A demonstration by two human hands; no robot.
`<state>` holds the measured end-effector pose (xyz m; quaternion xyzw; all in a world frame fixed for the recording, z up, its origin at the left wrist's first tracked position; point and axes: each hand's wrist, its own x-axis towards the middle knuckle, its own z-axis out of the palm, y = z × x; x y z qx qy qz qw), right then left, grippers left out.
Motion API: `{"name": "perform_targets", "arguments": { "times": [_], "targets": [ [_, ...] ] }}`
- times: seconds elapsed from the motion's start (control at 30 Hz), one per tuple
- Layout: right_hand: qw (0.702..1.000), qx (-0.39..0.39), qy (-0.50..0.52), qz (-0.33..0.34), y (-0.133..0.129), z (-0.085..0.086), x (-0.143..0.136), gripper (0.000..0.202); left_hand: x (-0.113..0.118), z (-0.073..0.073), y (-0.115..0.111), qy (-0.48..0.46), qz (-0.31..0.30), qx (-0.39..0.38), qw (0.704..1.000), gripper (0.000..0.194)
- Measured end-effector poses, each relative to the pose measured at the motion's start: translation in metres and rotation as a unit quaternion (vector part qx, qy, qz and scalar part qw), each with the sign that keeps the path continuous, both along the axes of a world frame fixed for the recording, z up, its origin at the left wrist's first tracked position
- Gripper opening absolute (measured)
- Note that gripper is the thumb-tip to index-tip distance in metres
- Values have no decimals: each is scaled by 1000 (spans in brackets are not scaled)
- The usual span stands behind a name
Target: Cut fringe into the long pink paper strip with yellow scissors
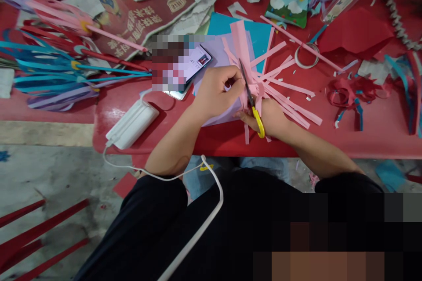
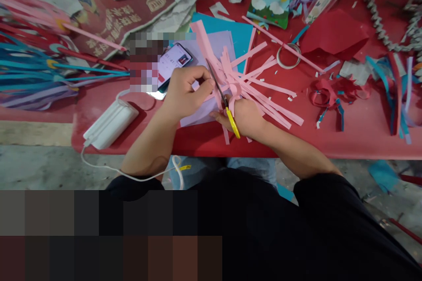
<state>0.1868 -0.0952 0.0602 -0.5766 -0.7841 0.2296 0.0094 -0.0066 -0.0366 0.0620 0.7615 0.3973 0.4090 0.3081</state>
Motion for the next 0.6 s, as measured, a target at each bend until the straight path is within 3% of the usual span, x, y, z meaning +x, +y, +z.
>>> {"name": "perform_targets", "arguments": {
  "times": [0.6],
  "targets": [
    [1000,1,12,-5,1,-4,1,54,0,-2,1,0,1,1,1000,33]
  ]
}}
